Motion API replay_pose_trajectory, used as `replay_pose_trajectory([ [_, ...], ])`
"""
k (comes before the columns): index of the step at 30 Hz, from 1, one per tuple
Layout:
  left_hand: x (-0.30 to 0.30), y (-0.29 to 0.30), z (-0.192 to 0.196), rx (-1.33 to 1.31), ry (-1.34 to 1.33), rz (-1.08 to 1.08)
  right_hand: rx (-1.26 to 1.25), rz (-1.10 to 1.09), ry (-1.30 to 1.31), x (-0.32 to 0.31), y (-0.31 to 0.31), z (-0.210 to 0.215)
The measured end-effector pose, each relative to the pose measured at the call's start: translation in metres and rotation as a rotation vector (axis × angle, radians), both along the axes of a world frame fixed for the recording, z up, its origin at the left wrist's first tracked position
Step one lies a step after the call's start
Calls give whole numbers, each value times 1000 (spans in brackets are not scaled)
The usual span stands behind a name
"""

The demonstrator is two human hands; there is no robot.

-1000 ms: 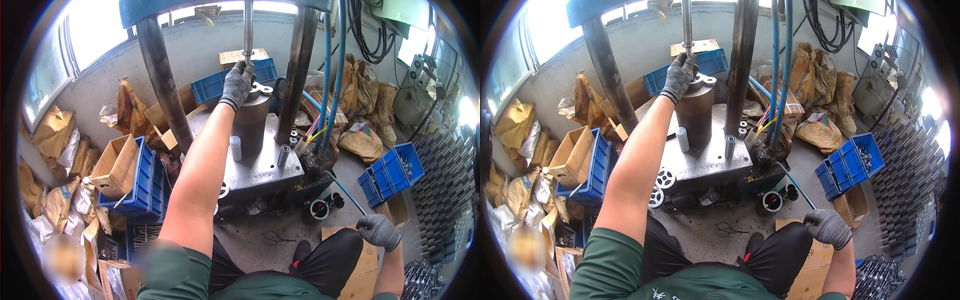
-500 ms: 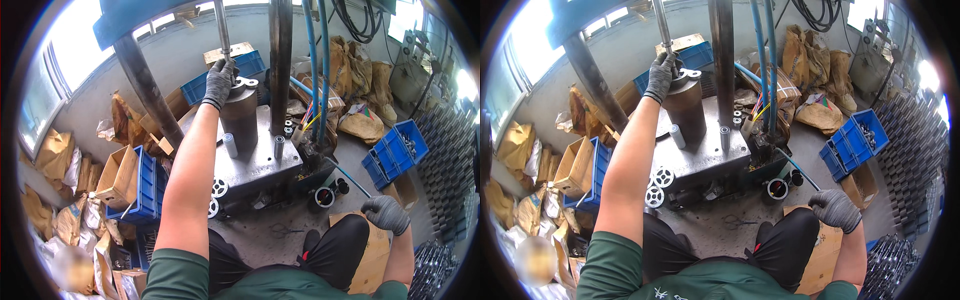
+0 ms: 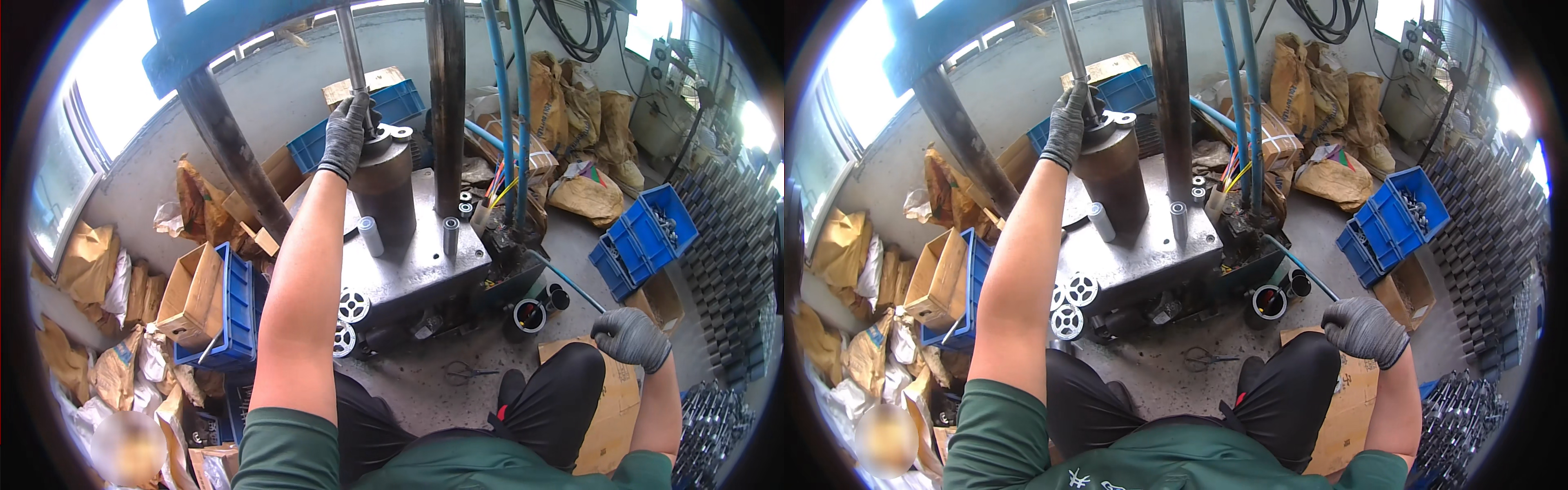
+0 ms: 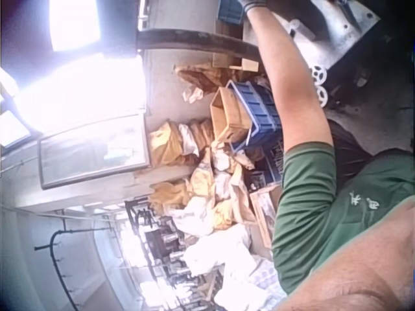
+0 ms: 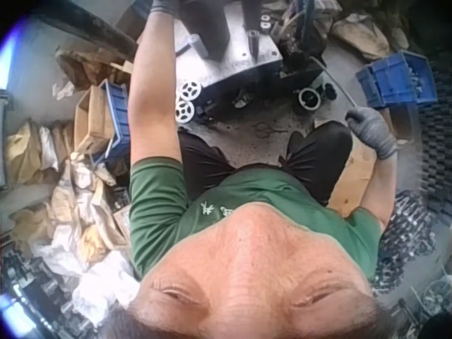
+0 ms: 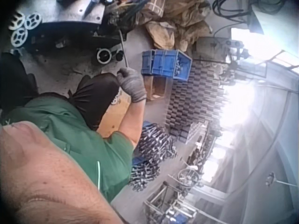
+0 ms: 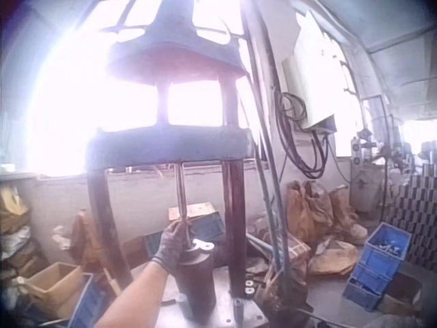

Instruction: Operating a vertical press machine to manufacture metal components, involving loading parts and using a lever.

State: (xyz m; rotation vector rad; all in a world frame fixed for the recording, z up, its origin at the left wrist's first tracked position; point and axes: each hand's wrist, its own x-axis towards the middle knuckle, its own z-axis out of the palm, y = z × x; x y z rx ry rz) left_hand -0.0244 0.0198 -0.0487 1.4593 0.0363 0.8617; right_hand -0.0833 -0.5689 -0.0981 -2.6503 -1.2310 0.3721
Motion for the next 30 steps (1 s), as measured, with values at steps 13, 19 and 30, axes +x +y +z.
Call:
replay_pose_trajectory([
  [13,7,5,-3,-42,-15,1,213,-28,153,6,-8,1],
  [19,10,9,-5,-72,-8,-6,60,-5,139,7,-7,6],
  [30,9,10,-6,-90,-20,-21,241,-144,247,6,-6,6],
])
